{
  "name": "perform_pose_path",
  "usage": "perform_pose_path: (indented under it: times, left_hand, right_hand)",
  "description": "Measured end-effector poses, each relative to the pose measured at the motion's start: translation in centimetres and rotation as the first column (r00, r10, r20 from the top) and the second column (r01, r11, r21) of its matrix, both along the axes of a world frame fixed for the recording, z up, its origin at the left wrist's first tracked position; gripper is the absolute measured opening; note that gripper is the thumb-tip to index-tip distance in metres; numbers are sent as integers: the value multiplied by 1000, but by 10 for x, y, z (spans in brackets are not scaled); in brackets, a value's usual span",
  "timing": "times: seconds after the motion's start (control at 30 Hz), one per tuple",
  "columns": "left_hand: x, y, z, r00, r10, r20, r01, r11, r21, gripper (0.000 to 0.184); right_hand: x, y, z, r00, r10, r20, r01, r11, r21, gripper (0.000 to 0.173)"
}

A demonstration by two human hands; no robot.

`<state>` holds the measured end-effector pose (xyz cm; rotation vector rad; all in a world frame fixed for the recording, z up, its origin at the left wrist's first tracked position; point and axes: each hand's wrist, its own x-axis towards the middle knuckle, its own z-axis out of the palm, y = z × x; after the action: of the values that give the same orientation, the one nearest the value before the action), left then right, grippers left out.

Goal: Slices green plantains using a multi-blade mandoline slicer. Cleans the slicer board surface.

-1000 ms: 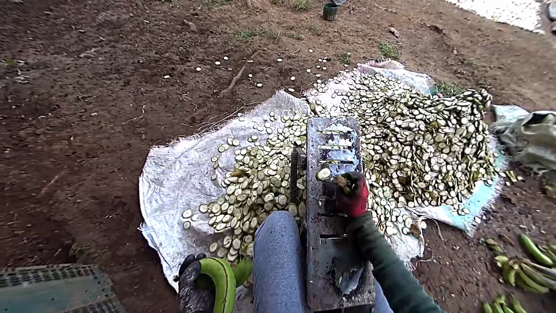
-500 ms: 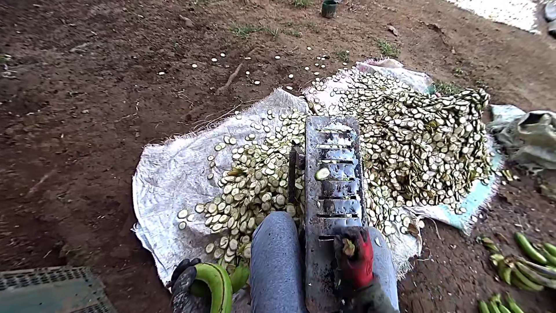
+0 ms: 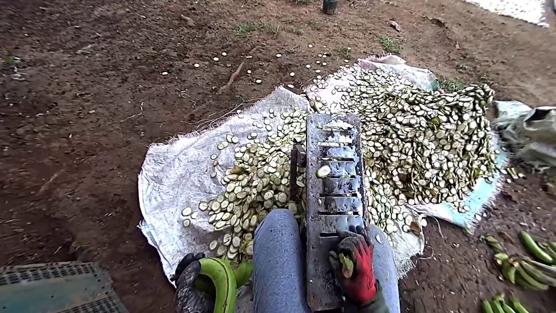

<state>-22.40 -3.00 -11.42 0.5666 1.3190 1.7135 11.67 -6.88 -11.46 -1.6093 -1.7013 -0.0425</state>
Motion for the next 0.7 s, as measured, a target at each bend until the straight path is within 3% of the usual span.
perform_pose_path:
  times: [0.07, 0.2, 0.33, 0.43, 0.53, 0.6, 0.67, 0.7]
  left_hand:
    - [2, 4, 1, 1000, -10, -13, 9, 998, -67, 24]
    - [11, 5, 3, 999, -21, -25, 19, 998, -61, 27]
    - [17, -4, 12, 1000, -22, -11, 22, 999, -29, 26]
    - [15, -4, 18, 1000, -32, 1, 32, 1000, 0, 26]
    - [12, -2, 12, 998, -48, -35, 48, 999, -2, 27]
    - [12, 2, 10, 998, -39, -39, 38, 999, -13, 26]
    - [13, 6, 6, 998, -56, -23, 56, 998, -28, 25]
    - [13, 8, 5, 998, -66, -16, 65, 997, -35, 25]
  right_hand:
    - [3, 4, -2, 998, 44, 39, -44, 999, 16, 37]
    - [20, 127, 40, 966, 70, 249, -56, 996, -63, 53]
    - [29, 226, 62, 981, -23, 192, 68, 970, -232, 60]
    - [24, 190, 56, 992, -58, 113, 83, 968, -235, 59]
    - [17, 66, 17, 996, -36, 85, 43, 995, -86, 55]
    - [6, -3, 1, 997, -38, 69, 44, 996, -84, 58]
    - [4, -10, 4, 995, -47, 82, 60, 984, -168, 66]
    - [7, 12, 14, 995, -54, 88, 72, 972, -222, 71]
